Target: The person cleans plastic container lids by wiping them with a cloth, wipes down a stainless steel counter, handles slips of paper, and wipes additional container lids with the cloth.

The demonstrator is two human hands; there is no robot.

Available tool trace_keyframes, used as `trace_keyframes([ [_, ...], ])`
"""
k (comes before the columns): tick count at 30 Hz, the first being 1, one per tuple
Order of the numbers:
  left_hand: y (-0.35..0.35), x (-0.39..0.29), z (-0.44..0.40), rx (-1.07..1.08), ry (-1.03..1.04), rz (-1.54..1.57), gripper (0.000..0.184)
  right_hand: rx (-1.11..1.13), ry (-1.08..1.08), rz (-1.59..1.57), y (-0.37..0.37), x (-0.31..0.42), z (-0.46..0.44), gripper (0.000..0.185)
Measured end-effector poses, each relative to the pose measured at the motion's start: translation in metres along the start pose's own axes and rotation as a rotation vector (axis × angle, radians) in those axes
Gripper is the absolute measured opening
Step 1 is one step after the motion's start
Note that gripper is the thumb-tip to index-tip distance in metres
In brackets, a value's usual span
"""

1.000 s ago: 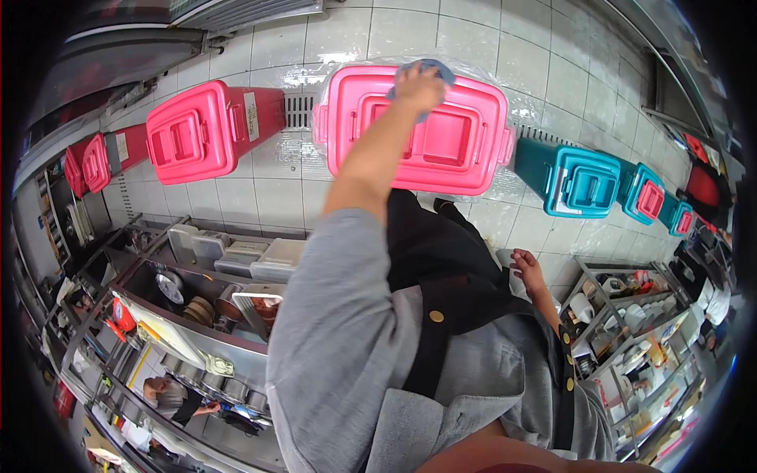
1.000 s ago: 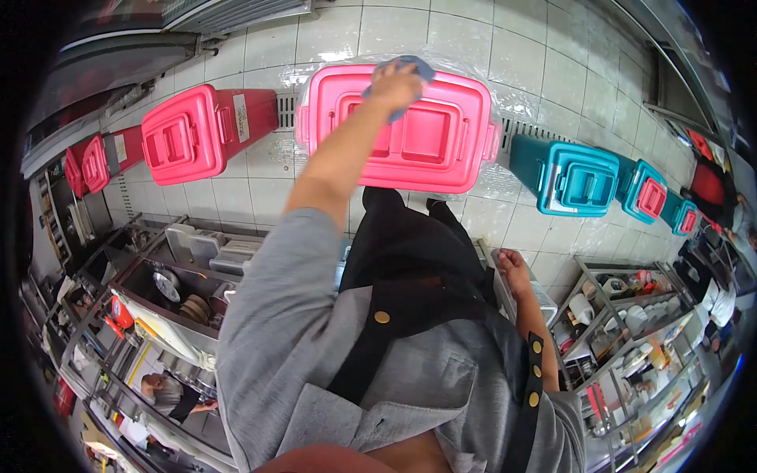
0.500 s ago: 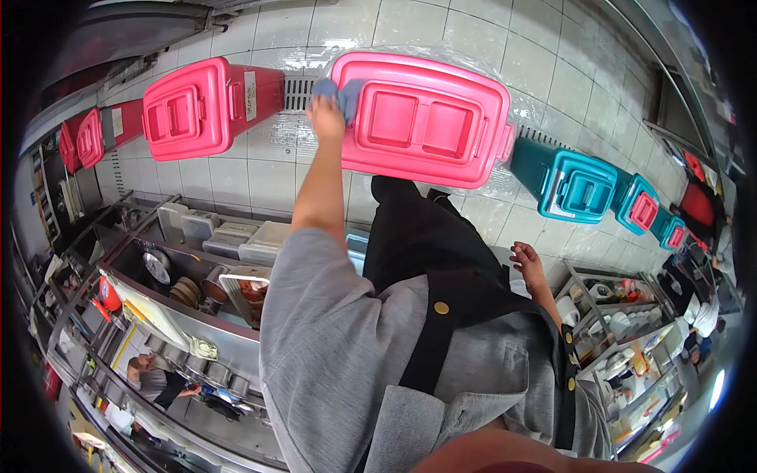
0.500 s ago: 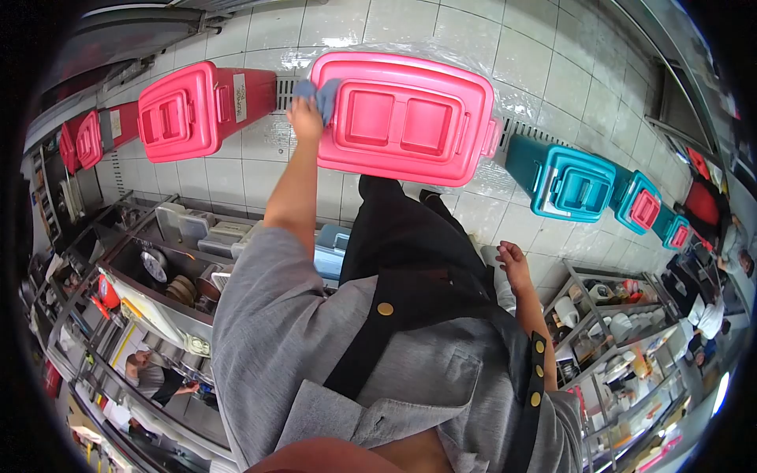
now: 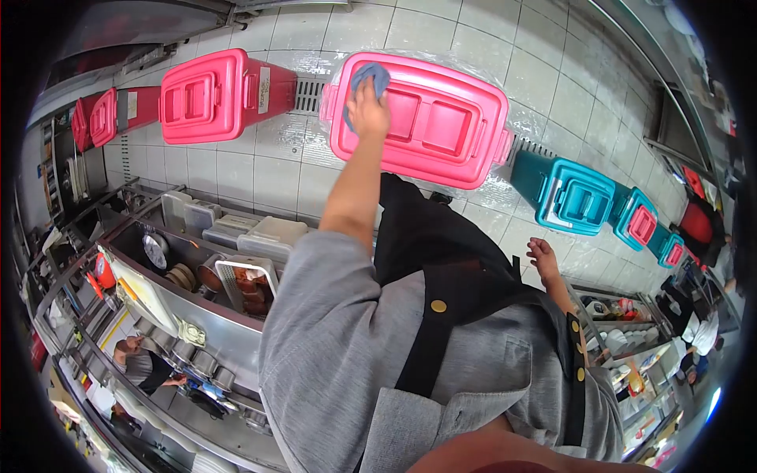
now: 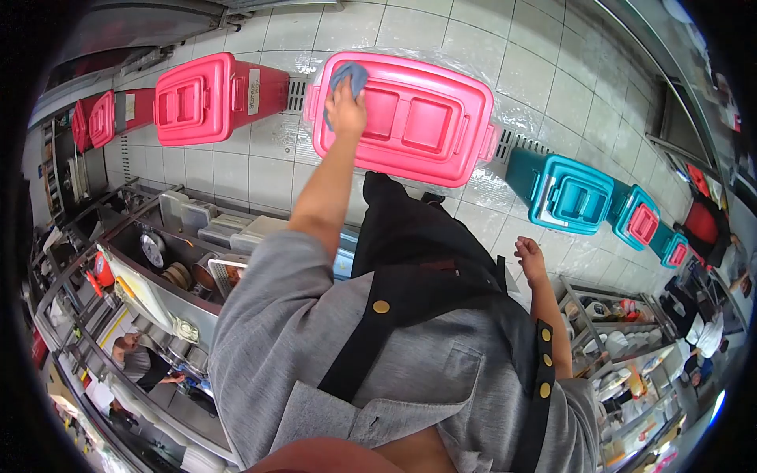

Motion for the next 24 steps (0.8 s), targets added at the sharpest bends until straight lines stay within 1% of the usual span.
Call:
trace_keyframes([
  [2,0.009,0.024,0.030,-0.123,0.010,0.023,0.044,0.002,-0.015,0.011,-0.004,0.005,0.002,0.040],
  [4,0.003,0.054,0.077,-0.100,0.077,-0.028,0.037,0.024,-0.040,0.008,-0.006,0.006,0.003,0.040],
  [6,0.006,0.107,0.110,-0.106,-0.036,0.086,0.032,0.025,-0.046,-0.007,-0.007,0.002,0.007,0.040],
  [7,-0.009,0.099,0.109,-0.107,-0.019,0.083,0.032,0.013,-0.047,-0.037,-0.008,-0.004,0.008,0.040],
  [9,-0.030,0.113,0.105,-0.040,-0.438,0.834,0.029,-0.009,-0.040,-0.079,-0.010,-0.021,0.015,0.040],
  [11,-0.050,0.071,0.069,-0.086,-0.094,0.562,0.027,0.027,-0.018,-0.040,-0.013,-0.044,0.016,0.041],
  [12,-0.059,0.029,0.057,-0.104,0.136,0.403,0.028,0.024,-0.016,-0.043,-0.016,-0.051,0.019,0.041],
  [13,-0.038,0.010,0.039,-0.079,0.337,0.015,0.032,0.024,-0.003,-0.018,-0.018,-0.056,0.019,0.041],
  [15,-0.025,-0.045,0.036,0.139,0.516,-0.471,0.028,0.023,0.017,0.004,-0.023,-0.071,0.023,0.042],
  [16,-0.015,-0.050,0.021,0.140,0.522,-0.470,0.028,0.011,0.000,0.004,-0.028,-0.076,0.021,0.042],
  [18,0.021,-0.051,0.010,0.227,0.772,-1.097,0.028,-0.011,-0.012,0.004,-0.037,-0.081,0.022,0.042],
  [20,0.024,-0.044,0.012,0.252,0.792,-1.119,0.028,-0.079,-0.046,-0.022,-0.048,-0.078,0.027,0.042],
  [21,0.022,-0.039,0.013,0.209,0.752,-1.088,0.026,-0.090,-0.062,-0.041,-0.050,-0.082,0.026,0.043],
  [22,0.019,-0.033,0.020,0.170,0.708,-1.059,0.025,-0.086,-0.051,-0.044,-0.051,-0.089,0.030,0.043],
  [24,0.023,-0.031,0.050,0.195,0.734,-1.119,0.025,-0.075,-0.047,-0.026,-0.056,-0.095,0.030,0.043],
])
Point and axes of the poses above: each hand's wrist, its own z-axis away from the middle knuckle, its own y-axis out of the palm, x = y × z, the point moved 7 cm from there along -z, towards the middle knuckle, and after that the axes turned 10 degrees about -y, right-handed, at the moved point
